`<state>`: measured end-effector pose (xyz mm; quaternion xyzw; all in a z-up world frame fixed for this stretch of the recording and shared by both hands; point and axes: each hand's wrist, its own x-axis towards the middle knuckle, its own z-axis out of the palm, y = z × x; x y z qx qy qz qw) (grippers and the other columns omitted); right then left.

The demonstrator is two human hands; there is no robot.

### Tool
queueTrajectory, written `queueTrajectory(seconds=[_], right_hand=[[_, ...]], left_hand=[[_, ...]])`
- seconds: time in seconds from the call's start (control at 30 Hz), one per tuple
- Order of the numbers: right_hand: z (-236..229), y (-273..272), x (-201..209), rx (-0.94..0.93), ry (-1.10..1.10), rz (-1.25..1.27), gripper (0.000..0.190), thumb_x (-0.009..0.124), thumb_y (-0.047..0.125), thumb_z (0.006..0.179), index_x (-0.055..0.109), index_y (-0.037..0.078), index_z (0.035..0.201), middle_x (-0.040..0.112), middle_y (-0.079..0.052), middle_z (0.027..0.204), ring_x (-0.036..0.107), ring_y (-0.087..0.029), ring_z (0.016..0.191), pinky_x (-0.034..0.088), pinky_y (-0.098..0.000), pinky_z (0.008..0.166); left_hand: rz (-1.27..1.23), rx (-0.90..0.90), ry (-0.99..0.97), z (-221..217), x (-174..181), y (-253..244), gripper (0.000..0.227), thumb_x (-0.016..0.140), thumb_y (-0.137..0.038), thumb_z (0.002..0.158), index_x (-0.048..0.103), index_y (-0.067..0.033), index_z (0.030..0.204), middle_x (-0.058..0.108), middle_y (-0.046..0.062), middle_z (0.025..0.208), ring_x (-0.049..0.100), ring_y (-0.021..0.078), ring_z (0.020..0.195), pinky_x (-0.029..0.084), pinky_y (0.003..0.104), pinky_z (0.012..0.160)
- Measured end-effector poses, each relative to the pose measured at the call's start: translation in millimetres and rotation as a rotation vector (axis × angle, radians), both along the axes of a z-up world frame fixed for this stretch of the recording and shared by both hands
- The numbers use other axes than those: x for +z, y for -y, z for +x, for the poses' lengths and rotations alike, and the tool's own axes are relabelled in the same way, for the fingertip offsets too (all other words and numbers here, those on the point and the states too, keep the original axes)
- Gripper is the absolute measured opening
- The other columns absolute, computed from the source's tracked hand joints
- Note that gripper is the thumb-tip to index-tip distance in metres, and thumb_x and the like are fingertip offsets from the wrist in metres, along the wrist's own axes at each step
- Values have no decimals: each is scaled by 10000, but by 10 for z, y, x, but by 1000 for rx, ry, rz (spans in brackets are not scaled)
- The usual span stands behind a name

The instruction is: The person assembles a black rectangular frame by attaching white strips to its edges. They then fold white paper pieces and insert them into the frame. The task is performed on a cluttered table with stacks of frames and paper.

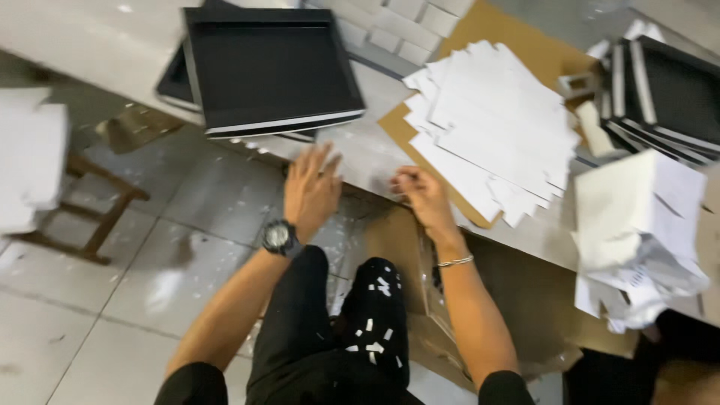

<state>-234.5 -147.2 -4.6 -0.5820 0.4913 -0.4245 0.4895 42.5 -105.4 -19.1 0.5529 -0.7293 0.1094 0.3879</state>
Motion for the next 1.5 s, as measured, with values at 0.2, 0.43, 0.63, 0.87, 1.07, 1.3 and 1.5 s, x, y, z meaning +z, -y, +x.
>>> queueTrajectory(seconds=[0.2,0.43,0.63,0.87,1.07,1.3,1.5], right_hand=[[-1375,243,265,-391,-669,-154,602,880,322,988,626,99,1486,672,-192,1473,653,-363,1358,618,-438,1050],[-2032,756,188,-221,-1243,-230,983,685,674,989,455,32,1698,371,-285,1763,346,-522,1605,350,-629,1290],[-1880,668,89,-157,-1328,-146,883,706,707,966,599,98,1596,674,-208,1492,624,-460,1354,536,-569,1106],[-1593,-20,50,3,-1216,-413,778,873,588,824,693,201,1475,670,-98,1434,563,-402,1421,448,-596,1199],[-1727,-319,186,219,-1137,-393,1013,980,517,671,601,188,1552,580,-123,1541,474,-459,1519,393,-631,1258],[-1857,-633,145,153,-978,-325,812,792,34,818,542,204,1571,498,-86,1632,479,-407,1537,417,-573,1274],[-1974,-535,-105,97,-1245,-420,579,605,96,953,631,216,1519,664,-79,1484,630,-362,1412,551,-510,1129]], left_hand=[[-105,137,341,220,-140,367,460,658,-454,1058,778,-110,1339,704,88,1455,533,321,1495,467,479,1111],[-135,247,453,982,-175,132,398,707,-531,1032,819,-221,1254,754,-38,1415,591,256,1492,490,440,1158],[-56,210,463,1312,-240,196,323,746,-542,1011,814,-316,1232,744,-125,1418,628,193,1503,517,370,1146],[-84,2,227,-63,-272,336,302,834,-409,921,762,-260,1174,679,-21,1204,691,261,1246,535,408,1081],[235,-453,426,-1212,307,558,1095,738,-794,769,500,-177,1641,386,158,1742,330,421,1632,274,563,1314],[156,-447,502,-1371,-169,548,820,876,-302,790,597,-211,1556,604,60,1579,578,310,1465,446,517,1231],[185,-516,449,-1223,-328,665,390,728,-147,936,725,-168,1325,739,47,1315,716,283,1277,607,444,1038]])
